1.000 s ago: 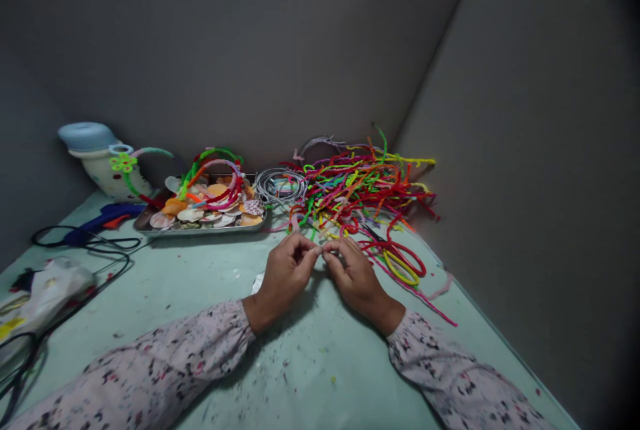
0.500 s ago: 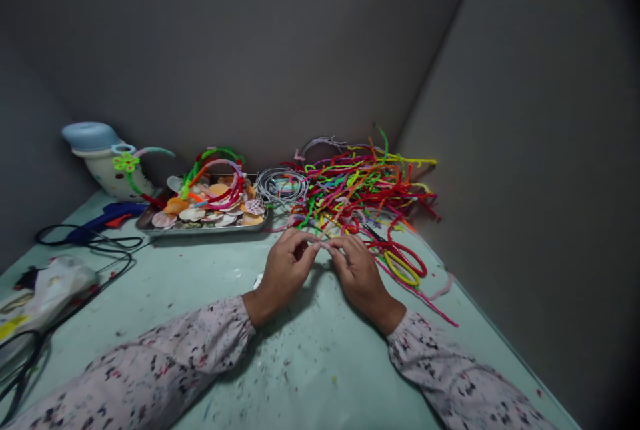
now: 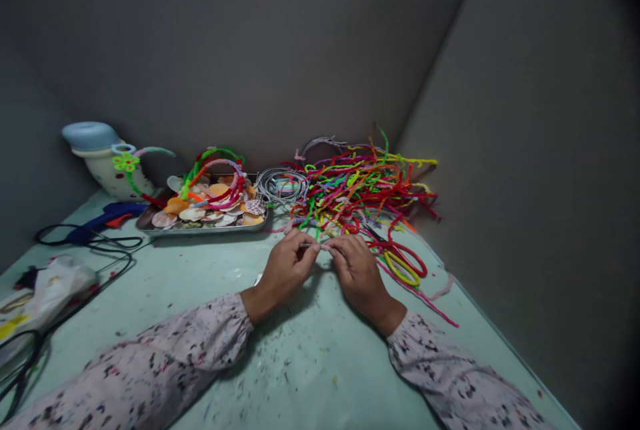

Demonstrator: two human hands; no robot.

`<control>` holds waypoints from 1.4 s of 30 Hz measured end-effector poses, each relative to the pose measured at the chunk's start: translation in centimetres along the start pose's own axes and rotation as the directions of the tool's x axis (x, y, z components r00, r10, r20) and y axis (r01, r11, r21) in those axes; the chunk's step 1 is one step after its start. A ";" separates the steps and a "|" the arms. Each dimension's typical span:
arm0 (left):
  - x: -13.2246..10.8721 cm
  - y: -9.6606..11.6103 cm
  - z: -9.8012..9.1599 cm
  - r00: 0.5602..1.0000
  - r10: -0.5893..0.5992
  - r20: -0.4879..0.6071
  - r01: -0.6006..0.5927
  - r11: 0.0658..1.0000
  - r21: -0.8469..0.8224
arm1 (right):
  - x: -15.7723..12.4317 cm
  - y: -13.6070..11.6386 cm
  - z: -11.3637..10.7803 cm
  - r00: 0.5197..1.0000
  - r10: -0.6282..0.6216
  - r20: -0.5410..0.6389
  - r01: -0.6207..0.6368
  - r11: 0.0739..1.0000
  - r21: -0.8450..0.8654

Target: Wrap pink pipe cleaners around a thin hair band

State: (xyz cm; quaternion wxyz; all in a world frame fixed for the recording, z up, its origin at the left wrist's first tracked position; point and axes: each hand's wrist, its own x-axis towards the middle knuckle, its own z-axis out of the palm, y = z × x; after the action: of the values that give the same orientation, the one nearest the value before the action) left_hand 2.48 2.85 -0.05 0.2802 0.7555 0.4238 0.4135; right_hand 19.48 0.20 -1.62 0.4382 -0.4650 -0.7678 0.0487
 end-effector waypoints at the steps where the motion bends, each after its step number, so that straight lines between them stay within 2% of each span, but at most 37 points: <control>1: 0.0 0.0 0.0 1.000 0.003 0.003 -0.003 1.000 -0.004 | 0.0 0.0 0.0 1.000 -0.007 0.002 0.007 1.000 0.000; 19: -0.1 -0.2 0.2 0.998 -0.054 0.043 0.054 0.998 0.016 | 0.1 0.1 0.0 1.000 -0.013 0.023 0.013 1.000 -0.024; 27: 0.0 0.2 0.0 0.992 -0.101 0.071 0.103 0.994 -0.028 | 0.0 0.2 0.1 1.000 0.002 0.027 -0.001 0.999 -0.042; 34: 0.1 0.0 0.1 0.995 -0.082 0.062 0.080 0.996 0.039 | 0.0 0.4 0.2 0.999 0.000 0.036 0.002 0.999 -0.046; 42: 0.2 -0.1 0.3 0.994 -0.094 0.064 0.094 0.996 0.002 | 0.0 0.2 0.1 0.999 0.003 0.045 -0.001 0.999 -0.040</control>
State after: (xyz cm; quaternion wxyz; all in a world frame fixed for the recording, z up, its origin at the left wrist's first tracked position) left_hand 2.73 3.06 -0.22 0.3134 0.7474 0.4494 0.3758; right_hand 19.56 0.37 -1.73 0.4115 -0.4733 -0.7776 0.0442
